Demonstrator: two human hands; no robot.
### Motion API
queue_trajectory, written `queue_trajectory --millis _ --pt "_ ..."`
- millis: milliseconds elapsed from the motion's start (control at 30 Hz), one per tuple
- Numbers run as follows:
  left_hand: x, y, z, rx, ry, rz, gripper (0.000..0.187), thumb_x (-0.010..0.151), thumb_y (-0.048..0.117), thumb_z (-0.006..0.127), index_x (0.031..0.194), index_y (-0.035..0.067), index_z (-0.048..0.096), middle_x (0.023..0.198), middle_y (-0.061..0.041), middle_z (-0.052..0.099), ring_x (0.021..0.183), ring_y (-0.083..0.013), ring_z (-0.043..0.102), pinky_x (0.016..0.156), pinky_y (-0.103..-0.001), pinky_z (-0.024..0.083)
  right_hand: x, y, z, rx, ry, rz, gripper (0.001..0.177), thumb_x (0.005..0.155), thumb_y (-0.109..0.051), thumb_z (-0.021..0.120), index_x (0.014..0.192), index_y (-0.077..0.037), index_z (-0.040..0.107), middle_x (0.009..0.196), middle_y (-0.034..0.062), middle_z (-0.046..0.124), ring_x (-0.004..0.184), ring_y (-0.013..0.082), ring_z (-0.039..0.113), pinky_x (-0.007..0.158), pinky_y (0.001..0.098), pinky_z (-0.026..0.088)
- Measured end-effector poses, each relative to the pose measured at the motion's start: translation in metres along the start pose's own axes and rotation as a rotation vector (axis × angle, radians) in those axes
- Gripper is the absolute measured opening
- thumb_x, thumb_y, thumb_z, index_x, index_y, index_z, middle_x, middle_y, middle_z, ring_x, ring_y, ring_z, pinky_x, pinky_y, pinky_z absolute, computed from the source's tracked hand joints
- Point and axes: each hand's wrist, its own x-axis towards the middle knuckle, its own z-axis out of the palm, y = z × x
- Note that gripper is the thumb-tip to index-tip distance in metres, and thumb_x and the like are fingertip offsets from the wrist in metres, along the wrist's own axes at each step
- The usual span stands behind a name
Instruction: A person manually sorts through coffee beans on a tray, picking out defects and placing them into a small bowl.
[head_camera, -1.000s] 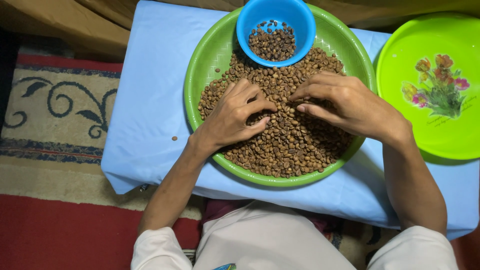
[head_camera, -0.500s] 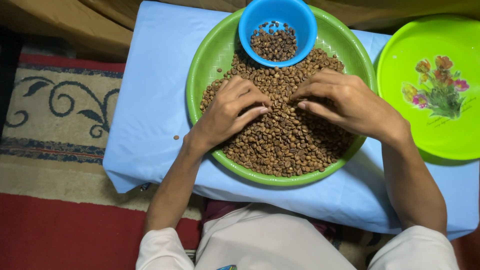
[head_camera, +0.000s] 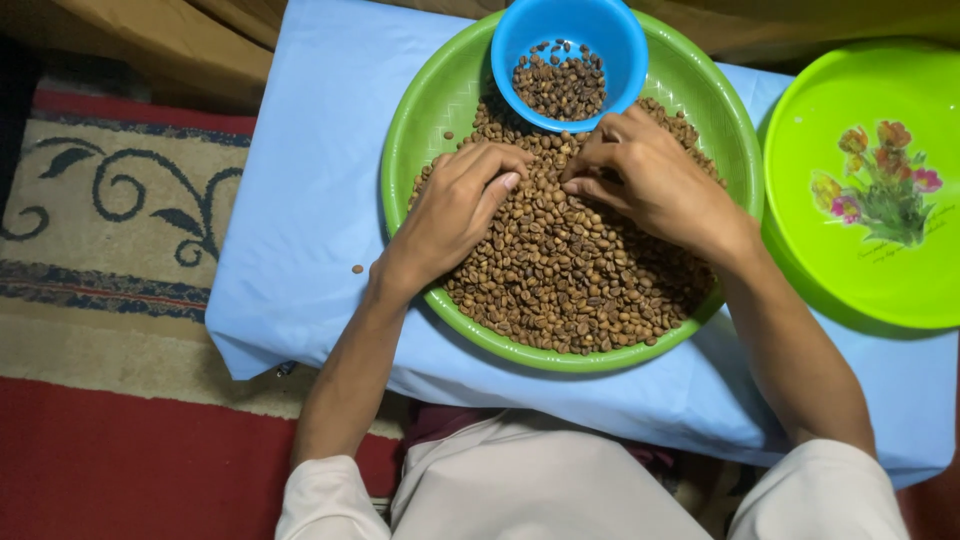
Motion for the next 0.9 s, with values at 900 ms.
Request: queue_trajectory --millis 900 --pt "0.003 0.018 -0.015 -0.465 0.070 -0.118 0.012 0.098 0.013 0.068 0.108 0.013 0.074 0.096 -0.007 0.075 0.094 -0.0223 0.068 0.090 -0.039 0.049 -0.014 0.005 -0.028 0.667 0.095 0.178 0.019 0.084 0.008 0.080 0.102 0.009 0.075 0.092 0.0255 0.075 0.078 0.0287 0.069 0.072 0.0360 0.058"
